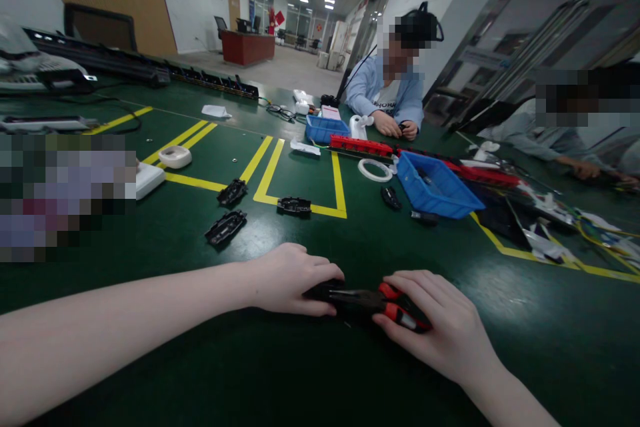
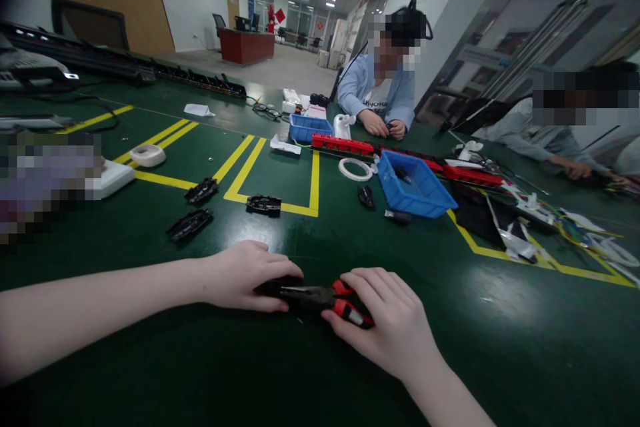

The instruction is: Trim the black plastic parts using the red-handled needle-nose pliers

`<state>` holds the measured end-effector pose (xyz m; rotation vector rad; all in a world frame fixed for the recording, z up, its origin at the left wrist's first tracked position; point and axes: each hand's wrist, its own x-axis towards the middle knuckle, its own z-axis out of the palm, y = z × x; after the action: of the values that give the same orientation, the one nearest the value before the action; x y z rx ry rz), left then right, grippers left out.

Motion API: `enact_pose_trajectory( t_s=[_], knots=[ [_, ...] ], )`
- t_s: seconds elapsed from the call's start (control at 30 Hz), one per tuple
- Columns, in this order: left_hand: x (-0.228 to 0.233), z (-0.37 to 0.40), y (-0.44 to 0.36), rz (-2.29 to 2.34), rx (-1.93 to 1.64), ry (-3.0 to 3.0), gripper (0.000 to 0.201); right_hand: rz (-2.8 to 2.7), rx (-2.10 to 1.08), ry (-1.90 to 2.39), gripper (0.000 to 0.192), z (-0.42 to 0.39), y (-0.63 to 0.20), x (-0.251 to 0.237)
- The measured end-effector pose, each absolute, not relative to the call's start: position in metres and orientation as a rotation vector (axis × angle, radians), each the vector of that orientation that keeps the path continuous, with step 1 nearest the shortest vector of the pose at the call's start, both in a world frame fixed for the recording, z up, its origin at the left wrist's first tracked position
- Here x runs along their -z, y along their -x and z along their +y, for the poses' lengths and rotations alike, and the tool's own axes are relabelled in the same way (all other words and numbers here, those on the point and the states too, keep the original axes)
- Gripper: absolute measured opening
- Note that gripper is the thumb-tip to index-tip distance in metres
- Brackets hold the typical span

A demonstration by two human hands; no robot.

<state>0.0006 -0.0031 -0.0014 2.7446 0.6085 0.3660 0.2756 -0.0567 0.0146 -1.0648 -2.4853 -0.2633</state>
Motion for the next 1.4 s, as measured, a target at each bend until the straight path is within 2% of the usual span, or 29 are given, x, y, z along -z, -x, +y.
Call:
enact_pose_trajectory(
  t_s=[0.67,1.4],
  knots=[
    [-0.0001,-0.0029,0.0001,0.600,-0.365,-2.735,0.037,-2.496,0.109,1.139,0.027,-0.0580,-0.2719,-0.0144],
    [-0.0009,-0.0041,-0.0002,0.604,-0.349,-2.769,0.040,-2.494,0.057,1.146,0.029,-0.0570,-0.2760,-0.0066]
  ],
)
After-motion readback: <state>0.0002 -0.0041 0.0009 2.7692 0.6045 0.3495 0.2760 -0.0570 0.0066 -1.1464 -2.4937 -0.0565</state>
